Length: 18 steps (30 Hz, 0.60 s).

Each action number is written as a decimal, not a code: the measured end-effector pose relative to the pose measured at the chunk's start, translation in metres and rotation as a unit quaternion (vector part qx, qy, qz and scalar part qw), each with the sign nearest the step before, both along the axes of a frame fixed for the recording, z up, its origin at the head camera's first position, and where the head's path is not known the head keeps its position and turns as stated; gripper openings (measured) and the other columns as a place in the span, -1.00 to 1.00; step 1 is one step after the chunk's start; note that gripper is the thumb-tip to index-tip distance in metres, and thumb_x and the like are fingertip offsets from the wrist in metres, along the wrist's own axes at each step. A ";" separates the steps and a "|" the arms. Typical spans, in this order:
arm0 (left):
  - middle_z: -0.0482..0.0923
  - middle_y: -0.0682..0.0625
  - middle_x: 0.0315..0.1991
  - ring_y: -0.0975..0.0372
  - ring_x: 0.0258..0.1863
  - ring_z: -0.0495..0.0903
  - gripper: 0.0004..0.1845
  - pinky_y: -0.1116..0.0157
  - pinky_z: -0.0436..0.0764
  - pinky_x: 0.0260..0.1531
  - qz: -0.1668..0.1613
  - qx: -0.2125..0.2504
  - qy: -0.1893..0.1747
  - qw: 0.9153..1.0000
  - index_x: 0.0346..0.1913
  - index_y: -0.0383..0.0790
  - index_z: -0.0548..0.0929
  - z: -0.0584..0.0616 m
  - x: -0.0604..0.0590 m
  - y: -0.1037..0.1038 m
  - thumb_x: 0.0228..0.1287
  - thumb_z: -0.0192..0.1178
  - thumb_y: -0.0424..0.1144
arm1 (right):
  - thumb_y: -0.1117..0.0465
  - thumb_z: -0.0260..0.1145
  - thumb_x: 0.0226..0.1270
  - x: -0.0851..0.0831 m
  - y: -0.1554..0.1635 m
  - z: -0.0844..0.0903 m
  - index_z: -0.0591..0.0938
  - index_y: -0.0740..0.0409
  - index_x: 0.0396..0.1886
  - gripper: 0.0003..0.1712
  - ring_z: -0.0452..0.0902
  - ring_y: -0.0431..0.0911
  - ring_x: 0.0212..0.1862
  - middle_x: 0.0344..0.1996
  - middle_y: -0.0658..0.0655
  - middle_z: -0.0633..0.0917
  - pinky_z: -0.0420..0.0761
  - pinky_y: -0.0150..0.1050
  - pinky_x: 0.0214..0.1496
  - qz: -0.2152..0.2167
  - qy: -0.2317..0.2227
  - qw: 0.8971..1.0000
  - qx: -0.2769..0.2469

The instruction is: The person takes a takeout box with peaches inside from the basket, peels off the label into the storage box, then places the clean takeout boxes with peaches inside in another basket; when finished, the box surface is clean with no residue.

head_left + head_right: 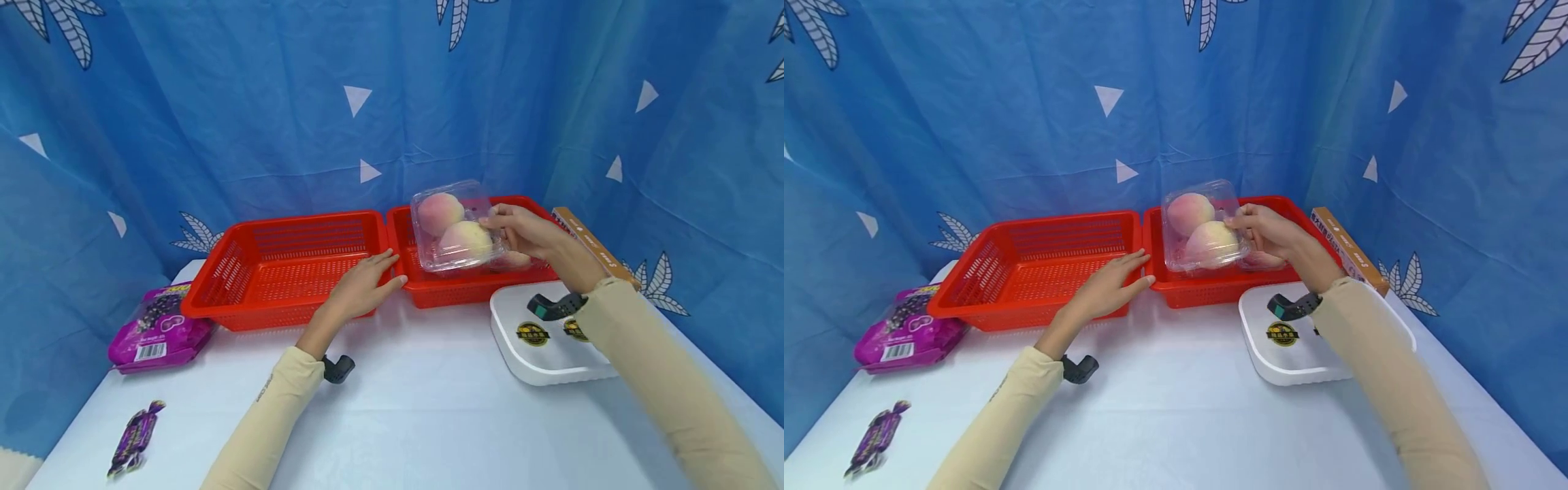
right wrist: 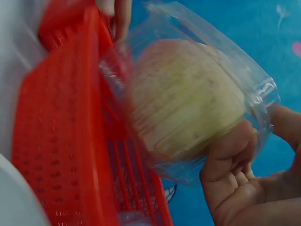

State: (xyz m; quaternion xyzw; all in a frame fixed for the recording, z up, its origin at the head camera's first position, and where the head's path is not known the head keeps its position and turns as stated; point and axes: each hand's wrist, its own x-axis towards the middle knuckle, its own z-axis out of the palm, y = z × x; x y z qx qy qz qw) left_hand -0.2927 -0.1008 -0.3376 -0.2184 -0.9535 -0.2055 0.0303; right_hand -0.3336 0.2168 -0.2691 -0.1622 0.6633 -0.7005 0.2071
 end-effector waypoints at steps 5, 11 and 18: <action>0.08 0.05 0.49 -0.01 0.45 0.11 -0.26 -0.08 0.14 0.37 0.006 -0.001 0.000 1.000 0.46 0.00 0.23 -0.001 0.000 0.002 0.33 -0.03 0.28 | 0.30 0.07 0.45 -0.036 -0.007 -0.008 0.52 0.11 -0.49 -0.74 0.44 -0.18 -0.53 -0.57 0.01 0.51 0.53 -0.43 -0.49 0.002 -0.018 0.997 0.069; 0.09 0.05 0.49 -0.02 0.45 0.10 -0.26 -0.09 0.15 0.37 0.008 -0.011 0.003 1.000 0.46 0.04 0.23 -0.002 0.000 0.001 0.32 -0.05 0.30 | 0.24 0.12 0.42 -0.056 -0.025 -0.024 0.56 0.12 -0.53 -0.72 0.35 -0.15 -0.51 -0.59 0.03 0.46 0.49 -0.37 -0.42 0.019 -0.040 0.985 0.169; 0.09 0.05 0.49 -0.05 0.44 0.11 -0.28 -0.11 0.17 0.35 0.007 -0.019 0.010 1.000 0.46 0.02 0.23 -0.001 -0.001 0.000 0.34 -0.04 0.28 | 0.20 0.14 0.41 -0.069 -0.033 -0.034 0.58 0.12 -0.50 -0.75 0.36 -0.15 -0.51 -0.59 0.04 0.45 0.45 -0.38 -0.42 0.024 -0.067 0.966 0.249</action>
